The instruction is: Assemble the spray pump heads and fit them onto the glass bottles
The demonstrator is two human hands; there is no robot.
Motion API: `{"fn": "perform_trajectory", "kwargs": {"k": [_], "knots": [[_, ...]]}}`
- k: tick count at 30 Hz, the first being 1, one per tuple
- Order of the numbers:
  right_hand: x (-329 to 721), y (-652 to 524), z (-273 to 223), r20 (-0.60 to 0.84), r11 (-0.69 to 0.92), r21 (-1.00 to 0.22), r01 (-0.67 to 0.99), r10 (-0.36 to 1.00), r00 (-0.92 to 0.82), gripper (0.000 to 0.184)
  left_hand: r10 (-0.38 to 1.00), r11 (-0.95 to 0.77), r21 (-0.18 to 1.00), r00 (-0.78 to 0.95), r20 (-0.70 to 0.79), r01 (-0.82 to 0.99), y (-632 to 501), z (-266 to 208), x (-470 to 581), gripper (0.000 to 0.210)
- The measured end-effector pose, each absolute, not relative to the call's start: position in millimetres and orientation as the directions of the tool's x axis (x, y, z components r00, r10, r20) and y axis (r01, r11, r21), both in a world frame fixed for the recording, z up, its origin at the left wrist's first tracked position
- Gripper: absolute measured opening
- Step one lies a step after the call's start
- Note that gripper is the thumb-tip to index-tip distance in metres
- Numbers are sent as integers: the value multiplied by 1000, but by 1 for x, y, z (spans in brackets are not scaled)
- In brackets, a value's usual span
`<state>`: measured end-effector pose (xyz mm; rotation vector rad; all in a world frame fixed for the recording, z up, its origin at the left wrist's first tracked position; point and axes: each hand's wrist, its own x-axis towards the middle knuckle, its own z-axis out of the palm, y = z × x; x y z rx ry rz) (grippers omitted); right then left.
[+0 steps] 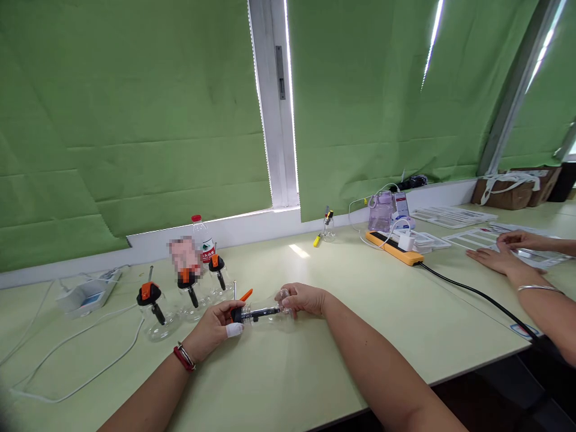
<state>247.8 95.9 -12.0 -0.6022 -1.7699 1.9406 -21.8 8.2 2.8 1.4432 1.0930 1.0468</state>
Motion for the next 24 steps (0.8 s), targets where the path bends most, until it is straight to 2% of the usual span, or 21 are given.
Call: {"fn": "perform_trajectory", "kwargs": {"k": [24], "knots": [[238, 88, -11, 5, -84, -994, -71, 611, -792, 50, 968, -125, 976, 239, 80, 178, 0, 8, -9, 49]]}}
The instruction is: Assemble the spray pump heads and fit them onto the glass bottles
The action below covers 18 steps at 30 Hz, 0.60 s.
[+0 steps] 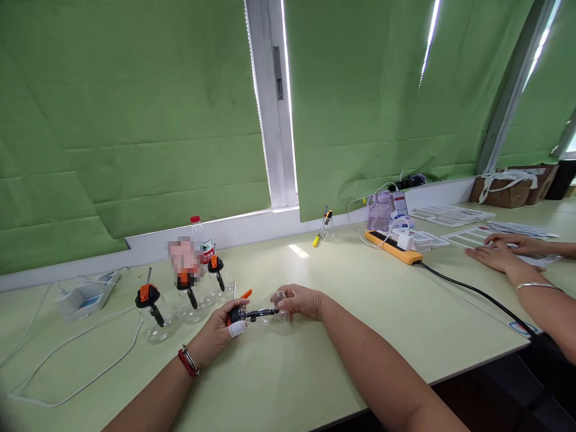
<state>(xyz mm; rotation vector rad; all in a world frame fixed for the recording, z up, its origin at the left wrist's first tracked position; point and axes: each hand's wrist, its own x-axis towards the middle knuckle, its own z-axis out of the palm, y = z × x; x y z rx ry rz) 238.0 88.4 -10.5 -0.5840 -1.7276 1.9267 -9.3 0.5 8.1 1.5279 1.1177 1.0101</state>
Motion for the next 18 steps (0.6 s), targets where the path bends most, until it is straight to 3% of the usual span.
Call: {"fn": "perform_trajectory", "kwargs": {"k": [18], "knots": [[235, 89, -14, -81, -202, -977, -60, 625, -777, 52, 978, -115, 975, 193, 78, 190, 1, 8, -7, 64]]}}
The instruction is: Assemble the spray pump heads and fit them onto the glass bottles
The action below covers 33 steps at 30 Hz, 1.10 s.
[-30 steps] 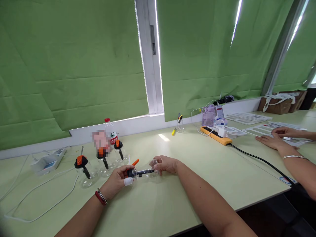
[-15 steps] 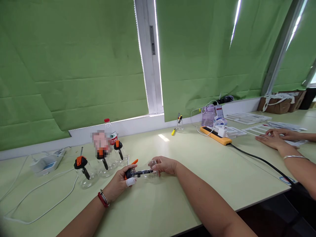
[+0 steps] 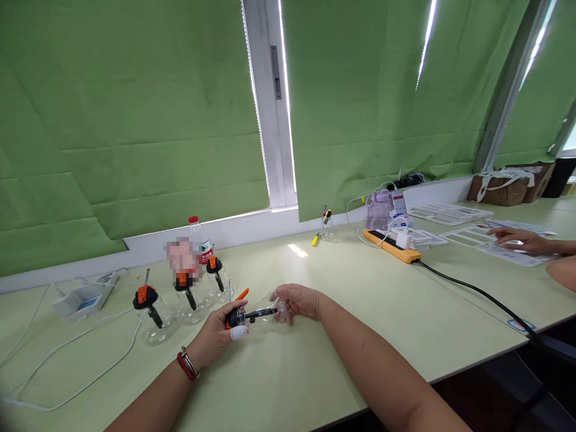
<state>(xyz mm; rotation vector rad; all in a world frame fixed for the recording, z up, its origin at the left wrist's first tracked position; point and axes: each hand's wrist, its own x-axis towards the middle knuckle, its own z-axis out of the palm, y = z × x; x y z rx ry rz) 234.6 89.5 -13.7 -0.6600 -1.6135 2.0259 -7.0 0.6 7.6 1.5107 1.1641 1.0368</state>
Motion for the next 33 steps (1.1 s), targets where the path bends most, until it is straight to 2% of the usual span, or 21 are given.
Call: {"fn": "perform_trajectory", "kwargs": {"k": [6, 10, 14, 18, 26, 33], "knots": [[232, 94, -14, -177, -247, -968, 47, 535, -826, 62, 982, -108, 976, 175, 75, 189, 1, 7, -5, 64], [230, 95, -15, -225, -258, -962, 85, 580, -783, 66, 986, -106, 973, 145, 77, 203, 3, 7, -7, 62], [231, 93, -17, -128, -222, -975, -20, 635, -762, 59, 991, -112, 967, 100, 91, 228, 5, 7, -10, 60], [237, 90, -16, -2, -168, -977, -129, 614, -789, 57, 992, -122, 963, 72, 108, 241, 6, 7, -13, 61], [236, 87, -12, -3, -108, -990, -90, 656, -755, 43, 991, -128, 959, 66, 115, 251, 6, 3, -13, 61], [235, 92, -16, -38, -93, -995, -37, 699, -714, 48, 991, -125, 962, 71, 111, 244, 6, 3, -11, 64]]}}
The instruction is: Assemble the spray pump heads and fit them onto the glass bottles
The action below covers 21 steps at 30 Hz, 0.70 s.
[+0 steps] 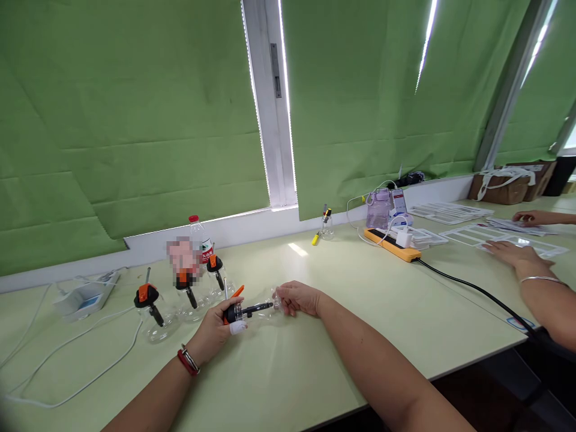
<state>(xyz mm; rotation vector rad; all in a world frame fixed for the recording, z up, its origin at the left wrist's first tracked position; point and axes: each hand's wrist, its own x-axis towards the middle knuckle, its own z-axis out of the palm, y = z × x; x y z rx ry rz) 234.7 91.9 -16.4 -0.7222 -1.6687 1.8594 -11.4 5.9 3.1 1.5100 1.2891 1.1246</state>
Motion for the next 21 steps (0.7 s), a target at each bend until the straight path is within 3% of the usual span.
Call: {"fn": "perform_trajectory", "kwargs": {"k": [5, 12, 16, 19, 21], "knots": [[230, 98, -23, -109, -105, -993, 47, 729, -675, 69, 990, -126, 966, 91, 108, 227, 5, 4, -10, 65], [228, 100, -27, -123, -103, -992, 70, 737, -665, 73, 991, -124, 966, 77, 109, 225, 5, 5, -11, 60], [229, 97, -24, -94, -103, -994, 26, 737, -669, 66, 991, -125, 967, 69, 112, 222, 6, 6, -12, 59], [233, 93, -19, -15, -108, -990, -92, 724, -690, 51, 990, -130, 967, 73, 116, 218, 7, 6, -13, 59], [236, 90, -16, 46, -113, -979, -170, 689, -724, 52, 990, -131, 968, 75, 118, 215, 8, 5, -14, 59]]}}
